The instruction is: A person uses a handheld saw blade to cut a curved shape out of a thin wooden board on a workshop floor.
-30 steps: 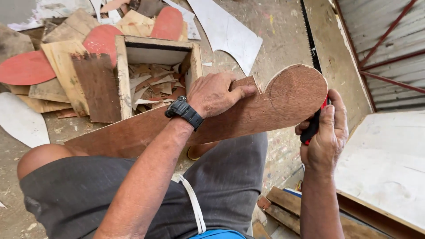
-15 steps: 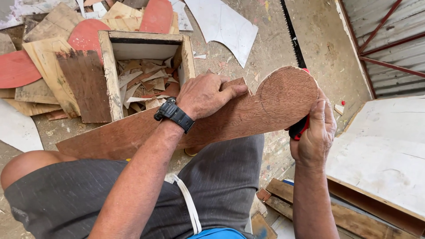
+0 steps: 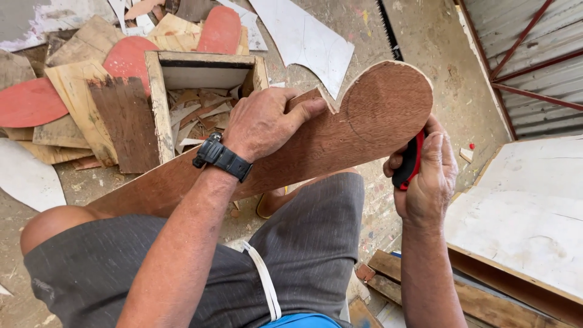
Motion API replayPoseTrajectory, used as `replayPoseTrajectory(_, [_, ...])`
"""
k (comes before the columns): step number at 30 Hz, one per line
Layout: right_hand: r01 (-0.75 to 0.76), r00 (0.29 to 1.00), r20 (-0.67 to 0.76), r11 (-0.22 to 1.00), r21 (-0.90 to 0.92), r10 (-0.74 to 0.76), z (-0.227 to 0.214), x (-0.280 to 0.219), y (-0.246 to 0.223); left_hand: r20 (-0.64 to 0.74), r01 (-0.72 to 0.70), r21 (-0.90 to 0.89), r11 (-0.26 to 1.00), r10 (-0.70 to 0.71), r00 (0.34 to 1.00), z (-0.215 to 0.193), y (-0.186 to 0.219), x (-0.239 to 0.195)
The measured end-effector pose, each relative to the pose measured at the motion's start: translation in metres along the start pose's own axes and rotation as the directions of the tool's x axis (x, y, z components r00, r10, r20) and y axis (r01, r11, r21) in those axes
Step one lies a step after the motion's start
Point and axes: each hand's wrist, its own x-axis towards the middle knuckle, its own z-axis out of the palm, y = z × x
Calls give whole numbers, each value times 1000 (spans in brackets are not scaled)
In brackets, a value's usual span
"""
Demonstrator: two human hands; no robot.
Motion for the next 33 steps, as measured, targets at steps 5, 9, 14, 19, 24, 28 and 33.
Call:
replayPoseTrajectory(5, [-23,999,-25,1000,-11,23,2,-3,2,10,35,-6,999,-35,999,-4,7,-4])
replayPoseTrajectory(9, [-42,999,-19,999,-12,42,-3,-3,-6,0,49,-1,999,-49,999,6,4,6])
replayPoseTrajectory(14, [-87,996,16,993,-80,88,5,-11,-15,-145,-40,106,994,56,988,2,-3,4])
replayPoseTrajectory(19, [-78,995,61,993,-92,84,4,-15,-11,-328,-97,-27,995,83,941,-32,1,-2])
replayPoseTrajectory(24, [-50,988,134,987,-150,70,11,-28,6,-551,-406,-163,899,258,793,-72,-12,-12])
replayPoseTrajectory(28, [216,921,388,876,-432,-36,35,-47,32,-521,-588,-362,723,366,771,-77,-23,-25])
replayPoseTrajectory(33, [594,702,696,662,-456,-150,86,-57,29,-526,-732,-560,388,516,676,-83,-33,-30])
